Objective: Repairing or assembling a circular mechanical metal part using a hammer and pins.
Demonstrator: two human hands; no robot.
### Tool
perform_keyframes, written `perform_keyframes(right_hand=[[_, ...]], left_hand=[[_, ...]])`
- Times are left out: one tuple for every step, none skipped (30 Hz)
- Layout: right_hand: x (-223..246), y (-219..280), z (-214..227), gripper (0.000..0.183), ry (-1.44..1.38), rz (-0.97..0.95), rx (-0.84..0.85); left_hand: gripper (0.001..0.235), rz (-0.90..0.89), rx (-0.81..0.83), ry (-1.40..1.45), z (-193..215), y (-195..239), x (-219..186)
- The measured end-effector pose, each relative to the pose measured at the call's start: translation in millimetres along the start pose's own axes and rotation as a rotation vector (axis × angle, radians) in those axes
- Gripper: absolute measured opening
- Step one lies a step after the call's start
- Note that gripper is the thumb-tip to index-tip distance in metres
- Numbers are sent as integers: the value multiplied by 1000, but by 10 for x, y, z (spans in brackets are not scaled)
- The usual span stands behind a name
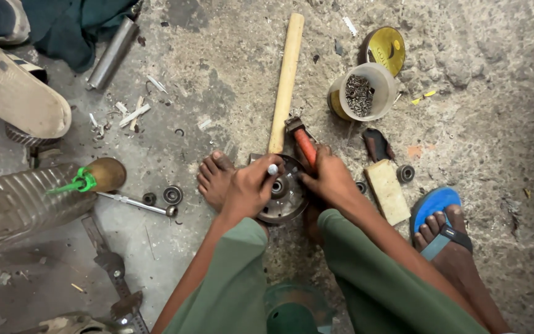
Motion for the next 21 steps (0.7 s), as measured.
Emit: perform_keyframes(right_hand=[[39,11,31,59,1,3,-1],[79,23,66,58,4,-14,-21],[118,14,110,58,7,-29,-45],[58,64,119,58,9,-25,-52],[-9,148,125,51,-81,-6,-108],[-76,234,124,46,-172,13,-165],[-45,351,231,46,-169,16,-157],[-10,468,339,38,-179,38,-157],[30,556,453,34,-191,63,-162],[154,625,629,34,-189,71,-159],[287,709,816,33,-123,244,-203],[412,795,1001,35,-56,417,-245],[560,821,1106,35,-52,413,-247],[727,855,1212,31,-57,688,-304],[897,940,1301,28,-67,953,-349],[906,1016,1277,28,-68,937,-344],[905,1003,1267,24,1,794,-194],[910,994,1258,21,70,649,-46],[952,966,1282,21,71,662,-57],[969,922,1297,20,91,509,-14],[956,947,1323,21,113,337,47]], left_hand=[[24,-2,-3,-1,6,18,8],[27,-17,-1,-26,14,36,12],[30,-37,0,-52,26,28,21],[30,-44,-4,-54,47,4,-7],[29,-9,13,-44,50,14,-36],[29,26,31,-34,54,29,-60],[29,32,25,-32,50,35,-47],[28,-8,25,-24,49,45,-39],[27,-54,23,-20,62,27,-30],[27,-53,15,-21,61,42,-6],[31,-72,2,-27,51,46,14],[36,-92,-12,-32,32,47,36],[36,-95,-9,-28,41,28,17],[33,-67,4,-19,43,9,7],[30,-29,27,-7,39,46,-11],[30,-21,39,1,-14,116,69],[30,10,36,-40,-52,109,158],[30,41,34,-80,-81,102,243],[30,31,26,-90,-94,94,296],[30,-4,28,-153,-113,78,360],[30,-23,41,-199,-221,142,409]])
Point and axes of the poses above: each hand's wrist, its own y-axis away from the middle knuckle, its own z-axis out of the back of the hand, x = y × z, the point moved 1 cm from there along -y, towards the middle knuckle, and after that the axes turned 9 degrees about z, right-handed, at the moved point
